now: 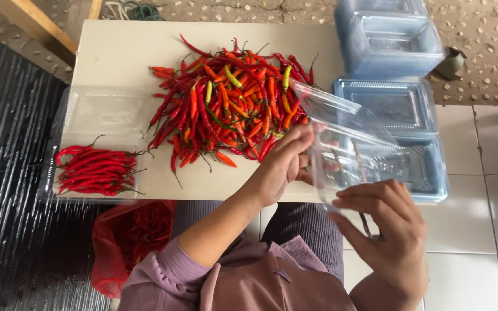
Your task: The person sorts red chili peppers from a pile on a table into a plastic container using tongs.
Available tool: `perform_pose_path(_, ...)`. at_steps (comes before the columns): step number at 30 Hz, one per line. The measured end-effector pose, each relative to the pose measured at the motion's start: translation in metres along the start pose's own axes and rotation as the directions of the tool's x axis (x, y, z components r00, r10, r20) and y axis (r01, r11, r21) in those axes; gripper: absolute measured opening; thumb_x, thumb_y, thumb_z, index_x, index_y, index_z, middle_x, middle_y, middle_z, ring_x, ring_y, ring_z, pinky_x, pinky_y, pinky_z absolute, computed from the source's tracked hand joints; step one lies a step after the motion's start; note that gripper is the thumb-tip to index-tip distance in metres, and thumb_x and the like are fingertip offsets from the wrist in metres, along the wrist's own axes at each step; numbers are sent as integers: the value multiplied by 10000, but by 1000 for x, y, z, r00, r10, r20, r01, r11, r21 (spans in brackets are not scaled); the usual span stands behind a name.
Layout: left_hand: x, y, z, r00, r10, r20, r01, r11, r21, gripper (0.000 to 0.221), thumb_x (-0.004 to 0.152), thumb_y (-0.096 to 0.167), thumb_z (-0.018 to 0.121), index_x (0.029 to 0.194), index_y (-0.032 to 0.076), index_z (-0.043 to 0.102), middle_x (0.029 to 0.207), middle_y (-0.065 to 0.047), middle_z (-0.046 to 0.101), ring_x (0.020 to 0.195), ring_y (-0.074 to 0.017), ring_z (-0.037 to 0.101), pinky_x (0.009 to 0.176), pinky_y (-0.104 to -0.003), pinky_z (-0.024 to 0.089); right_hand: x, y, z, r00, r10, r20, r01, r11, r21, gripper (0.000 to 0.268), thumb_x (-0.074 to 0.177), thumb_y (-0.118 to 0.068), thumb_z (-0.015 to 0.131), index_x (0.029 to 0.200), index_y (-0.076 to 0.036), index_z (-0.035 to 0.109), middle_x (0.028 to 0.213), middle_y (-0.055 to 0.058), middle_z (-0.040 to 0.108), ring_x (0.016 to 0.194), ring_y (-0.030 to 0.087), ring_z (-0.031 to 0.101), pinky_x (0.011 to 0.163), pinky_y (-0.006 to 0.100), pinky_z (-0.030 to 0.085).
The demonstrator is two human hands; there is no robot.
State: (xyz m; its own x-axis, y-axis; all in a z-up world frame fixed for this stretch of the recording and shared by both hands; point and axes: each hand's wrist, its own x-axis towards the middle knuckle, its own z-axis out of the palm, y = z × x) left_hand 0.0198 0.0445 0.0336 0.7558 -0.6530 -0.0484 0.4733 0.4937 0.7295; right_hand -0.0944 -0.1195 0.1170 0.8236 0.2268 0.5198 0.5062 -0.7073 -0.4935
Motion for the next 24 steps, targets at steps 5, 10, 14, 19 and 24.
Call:
perform_pose_path(5,-17,7,-2,996,-43,-76,50,995,91,503,988,250,430,1448,59,498,1406,-158,527,1009,-219,612,660,-368,622,6,-2,6,996,-64,61,51,979,197,187,796,-142,814,918,-71,691,960,75,727,883,181,707,813,312,504)
perform_pose_path(10,-16,5,-8,968,-101,-228,114,992,47,448,1047,327,430,1363,44,572,1244,-133,623,852,-201,659,606,-353,583,16,-8,22,993,-48,110,17,964,264,110,821,-65,790,872,-70,693,915,65,720,840,173,696,806,294,522)
perform_pose_path(14,-24,-3,-22,936,-225,-271,225,974,-31,554,1003,458,383,1424,122,511,1300,-131,514,1001,-276,547,652,-398,612,14,-5,28,987,-14,159,-38,946,323,277,755,-196,834,951,-61,690,954,69,749,919,189,732,859,295,583)
perform_pose_path(19,-29,-7,-28,927,-272,-257,241,959,-146,638,952,501,498,1408,57,446,1286,-219,488,1074,-368,648,589,-443,634,3,-2,28,985,110,131,-165,820,549,311,776,14,792,1060,-8,666,1051,128,716,1034,214,725,935,277,623)
perform_pose_path(24,-33,-16,-31,923,-297,-245,319,946,55,399,969,235,497,1320,47,501,1507,-166,541,991,-253,708,575,-313,608,-4,-4,37,943,302,-137,-208,862,463,175,905,134,710,1026,25,646,1126,179,706,1077,240,749,940,221,635)
